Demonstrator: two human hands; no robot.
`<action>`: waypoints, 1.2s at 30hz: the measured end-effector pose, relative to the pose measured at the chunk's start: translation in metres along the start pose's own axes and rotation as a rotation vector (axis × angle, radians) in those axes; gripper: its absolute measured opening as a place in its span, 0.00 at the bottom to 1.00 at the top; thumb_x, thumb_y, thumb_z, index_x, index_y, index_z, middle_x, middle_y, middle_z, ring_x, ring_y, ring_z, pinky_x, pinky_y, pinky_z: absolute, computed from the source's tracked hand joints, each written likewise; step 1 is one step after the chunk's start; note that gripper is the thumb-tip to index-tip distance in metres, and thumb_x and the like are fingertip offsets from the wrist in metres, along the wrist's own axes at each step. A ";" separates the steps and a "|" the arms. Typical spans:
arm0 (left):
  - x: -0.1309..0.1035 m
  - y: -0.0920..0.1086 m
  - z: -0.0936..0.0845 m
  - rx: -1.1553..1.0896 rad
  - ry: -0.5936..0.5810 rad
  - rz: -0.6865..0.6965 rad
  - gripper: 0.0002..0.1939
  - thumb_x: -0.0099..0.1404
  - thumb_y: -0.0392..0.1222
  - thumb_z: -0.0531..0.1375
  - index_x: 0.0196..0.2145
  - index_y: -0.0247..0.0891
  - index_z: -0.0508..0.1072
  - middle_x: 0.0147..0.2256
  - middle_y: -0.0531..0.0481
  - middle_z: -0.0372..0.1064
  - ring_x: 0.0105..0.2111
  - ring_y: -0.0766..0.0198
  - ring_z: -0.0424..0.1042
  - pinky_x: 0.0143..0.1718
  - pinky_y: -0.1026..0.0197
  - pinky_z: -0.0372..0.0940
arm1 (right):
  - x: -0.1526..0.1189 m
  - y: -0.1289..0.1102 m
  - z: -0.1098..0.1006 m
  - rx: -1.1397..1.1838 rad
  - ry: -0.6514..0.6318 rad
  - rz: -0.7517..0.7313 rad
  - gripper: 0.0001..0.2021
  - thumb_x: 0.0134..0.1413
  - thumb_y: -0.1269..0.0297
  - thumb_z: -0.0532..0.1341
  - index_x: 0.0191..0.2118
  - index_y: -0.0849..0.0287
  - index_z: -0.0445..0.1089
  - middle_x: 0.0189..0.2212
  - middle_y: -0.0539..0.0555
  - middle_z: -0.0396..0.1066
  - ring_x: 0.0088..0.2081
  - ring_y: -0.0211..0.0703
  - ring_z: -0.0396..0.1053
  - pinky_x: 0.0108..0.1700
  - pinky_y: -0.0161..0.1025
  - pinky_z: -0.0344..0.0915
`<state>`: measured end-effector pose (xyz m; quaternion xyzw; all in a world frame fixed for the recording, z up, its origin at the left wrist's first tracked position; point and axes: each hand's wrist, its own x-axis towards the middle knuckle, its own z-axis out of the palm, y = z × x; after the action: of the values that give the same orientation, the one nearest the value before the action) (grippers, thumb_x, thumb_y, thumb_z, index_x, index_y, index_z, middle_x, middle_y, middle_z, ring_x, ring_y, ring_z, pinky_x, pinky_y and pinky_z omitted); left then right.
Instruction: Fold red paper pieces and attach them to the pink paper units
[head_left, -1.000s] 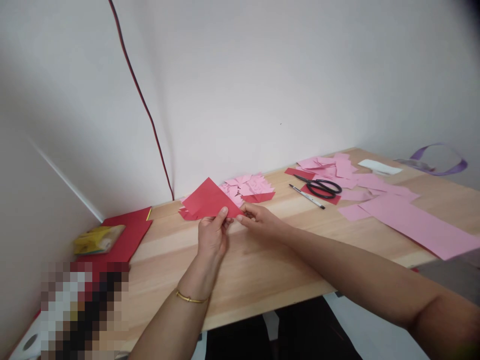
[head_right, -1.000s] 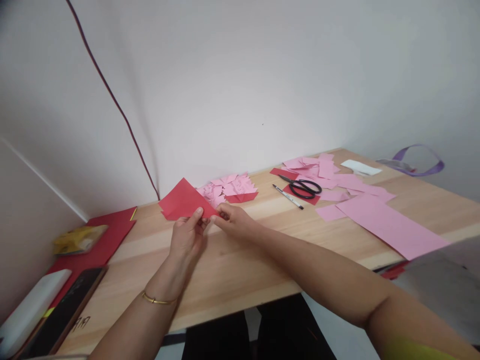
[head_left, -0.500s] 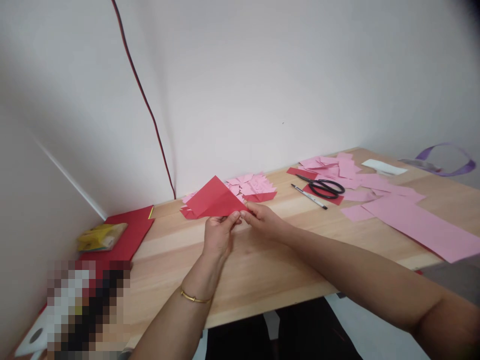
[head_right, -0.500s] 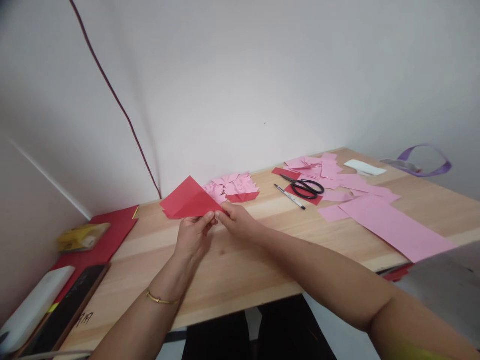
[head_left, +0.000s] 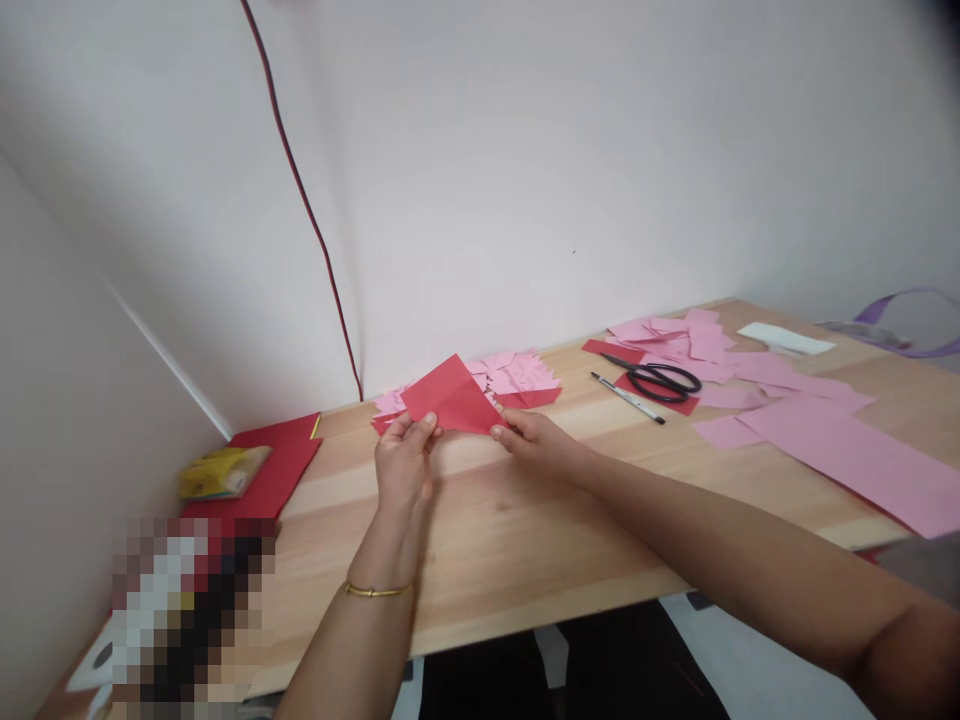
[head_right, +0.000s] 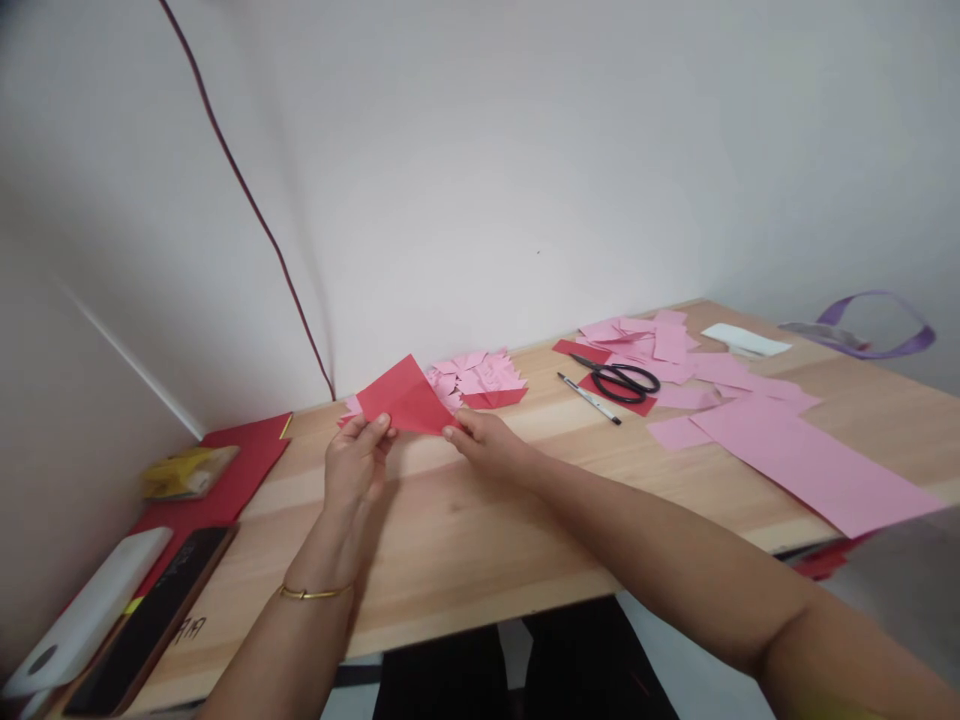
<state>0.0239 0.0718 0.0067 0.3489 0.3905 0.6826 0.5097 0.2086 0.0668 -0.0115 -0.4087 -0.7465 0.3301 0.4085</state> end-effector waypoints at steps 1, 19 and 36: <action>0.002 0.001 -0.002 -0.002 0.000 0.003 0.16 0.41 0.37 0.71 0.29 0.33 0.74 0.23 0.53 0.71 0.22 0.72 0.67 0.30 0.67 0.64 | 0.000 0.001 0.000 0.003 -0.003 0.003 0.14 0.55 0.57 0.52 0.24 0.58 0.54 0.22 0.47 0.55 0.26 0.35 0.53 0.29 0.34 0.52; -0.005 -0.006 0.004 -0.101 -0.039 -0.108 0.17 0.42 0.36 0.71 0.31 0.35 0.73 0.28 0.52 0.73 0.22 0.72 0.67 0.26 0.68 0.65 | -0.003 0.003 -0.004 0.097 -0.102 0.004 0.14 0.57 0.57 0.53 0.25 0.59 0.59 0.23 0.48 0.61 0.27 0.36 0.59 0.30 0.34 0.56; -0.010 -0.003 0.000 0.382 -0.223 0.084 0.09 0.47 0.41 0.68 0.26 0.35 0.75 0.26 0.51 0.73 0.28 0.67 0.68 0.34 0.63 0.63 | 0.002 -0.010 -0.025 0.348 0.096 0.034 0.13 0.48 0.54 0.61 0.29 0.59 0.65 0.25 0.48 0.63 0.27 0.34 0.60 0.30 0.34 0.58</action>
<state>0.0278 0.0623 0.0037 0.5283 0.4389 0.5740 0.4458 0.2269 0.0676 0.0090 -0.3596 -0.6506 0.4412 0.5028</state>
